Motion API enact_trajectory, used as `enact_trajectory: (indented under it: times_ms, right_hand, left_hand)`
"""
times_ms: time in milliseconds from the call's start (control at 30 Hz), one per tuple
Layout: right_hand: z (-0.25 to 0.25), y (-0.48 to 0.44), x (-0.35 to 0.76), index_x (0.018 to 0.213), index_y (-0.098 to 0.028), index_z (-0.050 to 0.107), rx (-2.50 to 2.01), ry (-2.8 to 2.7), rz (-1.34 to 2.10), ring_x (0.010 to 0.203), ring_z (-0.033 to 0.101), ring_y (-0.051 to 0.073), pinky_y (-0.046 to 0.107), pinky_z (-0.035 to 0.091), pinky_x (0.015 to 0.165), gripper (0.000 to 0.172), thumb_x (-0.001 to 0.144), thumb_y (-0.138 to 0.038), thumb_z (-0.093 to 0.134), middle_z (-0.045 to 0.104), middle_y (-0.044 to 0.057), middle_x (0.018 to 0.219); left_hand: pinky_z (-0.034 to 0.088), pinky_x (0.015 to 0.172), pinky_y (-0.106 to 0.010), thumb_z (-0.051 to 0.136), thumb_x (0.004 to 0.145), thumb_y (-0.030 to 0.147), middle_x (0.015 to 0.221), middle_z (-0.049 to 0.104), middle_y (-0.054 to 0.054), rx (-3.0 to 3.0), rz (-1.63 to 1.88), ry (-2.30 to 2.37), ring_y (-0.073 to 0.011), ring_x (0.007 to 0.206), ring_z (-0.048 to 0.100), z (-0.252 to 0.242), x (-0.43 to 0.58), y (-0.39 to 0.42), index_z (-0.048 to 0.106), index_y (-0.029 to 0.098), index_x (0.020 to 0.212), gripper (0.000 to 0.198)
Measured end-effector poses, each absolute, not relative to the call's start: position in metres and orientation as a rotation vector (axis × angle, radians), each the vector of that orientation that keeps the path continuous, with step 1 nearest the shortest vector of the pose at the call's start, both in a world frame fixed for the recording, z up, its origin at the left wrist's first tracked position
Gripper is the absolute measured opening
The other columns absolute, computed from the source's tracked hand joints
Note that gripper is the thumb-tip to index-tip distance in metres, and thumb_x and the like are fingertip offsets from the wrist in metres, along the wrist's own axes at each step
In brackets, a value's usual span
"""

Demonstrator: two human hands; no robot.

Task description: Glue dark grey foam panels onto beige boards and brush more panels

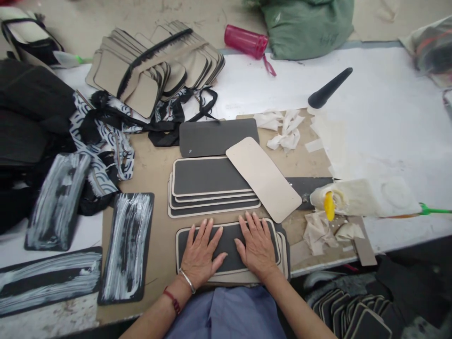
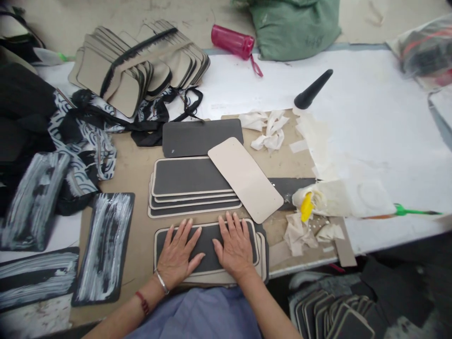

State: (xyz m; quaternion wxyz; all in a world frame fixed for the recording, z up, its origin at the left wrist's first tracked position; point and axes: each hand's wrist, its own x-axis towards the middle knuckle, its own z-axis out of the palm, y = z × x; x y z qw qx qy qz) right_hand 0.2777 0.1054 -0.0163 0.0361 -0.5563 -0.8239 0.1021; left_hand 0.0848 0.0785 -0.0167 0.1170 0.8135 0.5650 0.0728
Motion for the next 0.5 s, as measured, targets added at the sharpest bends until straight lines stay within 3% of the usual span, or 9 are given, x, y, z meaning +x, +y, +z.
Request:
enact_trajectory:
  times_ms: [233, 333, 433, 500]
  right_hand:
    - [-0.02, 0.105, 0.279, 0.133, -0.011, 0.032, -1.649, -2.51, 0.235, 0.129, 0.023, 0.027, 0.048, 0.022, 0.102, 0.055, 0.085, -0.035, 0.041, 0.038, 0.015, 0.135]
    - [-0.018, 0.105, 0.288, 0.132, -0.008, 0.031, -1.661, -2.417, 0.134, 0.126, 0.028, 0.027, 0.047, 0.027, 0.099, 0.053, 0.087, -0.035, 0.036, 0.042, 0.018, 0.13]
    - [-0.012, 0.102, 0.311, 0.122, -0.003, 0.042, -1.855, -2.282, 0.016, 0.113, 0.042, 0.029, 0.043, 0.035, 0.091, 0.051, 0.087, -0.039, 0.035, 0.052, 0.021, 0.116]
    - [-0.007, 0.1, 0.329, 0.108, -0.005, 0.053, -2.006, -2.252, -0.006, 0.097, 0.051, 0.028, 0.041, 0.04, 0.082, 0.047, 0.086, -0.043, 0.034, 0.058, 0.019, 0.102]
  left_hand:
    - [0.016, 0.105, -0.05, 0.052, 0.077, 0.046, 0.141, 0.03, -0.014, 2.345, 0.189, 1.617, -0.0293, 0.131, 0.021, -0.013, 0.085, 0.079, 0.032, 0.023, 0.133, 0.064]
    - [0.019, 0.106, -0.049, 0.048, 0.082, 0.035, 0.141, 0.03, -0.014, 2.264, 0.314, 1.673, -0.0264, 0.132, 0.02, -0.009, 0.075, 0.072, 0.027, 0.018, 0.135, 0.059]
    - [0.026, 0.104, -0.046, 0.039, 0.086, 0.026, 0.135, 0.039, -0.015, 1.825, 0.569, 2.06, -0.0231, 0.128, 0.029, -0.005, 0.059, 0.054, 0.027, 0.014, 0.134, 0.051]
    - [0.035, 0.099, -0.044, 0.036, 0.086, 0.029, 0.124, 0.05, -0.015, 1.366, 0.717, 2.218, -0.023, 0.118, 0.043, -0.005, 0.047, 0.041, 0.037, 0.012, 0.128, 0.046]
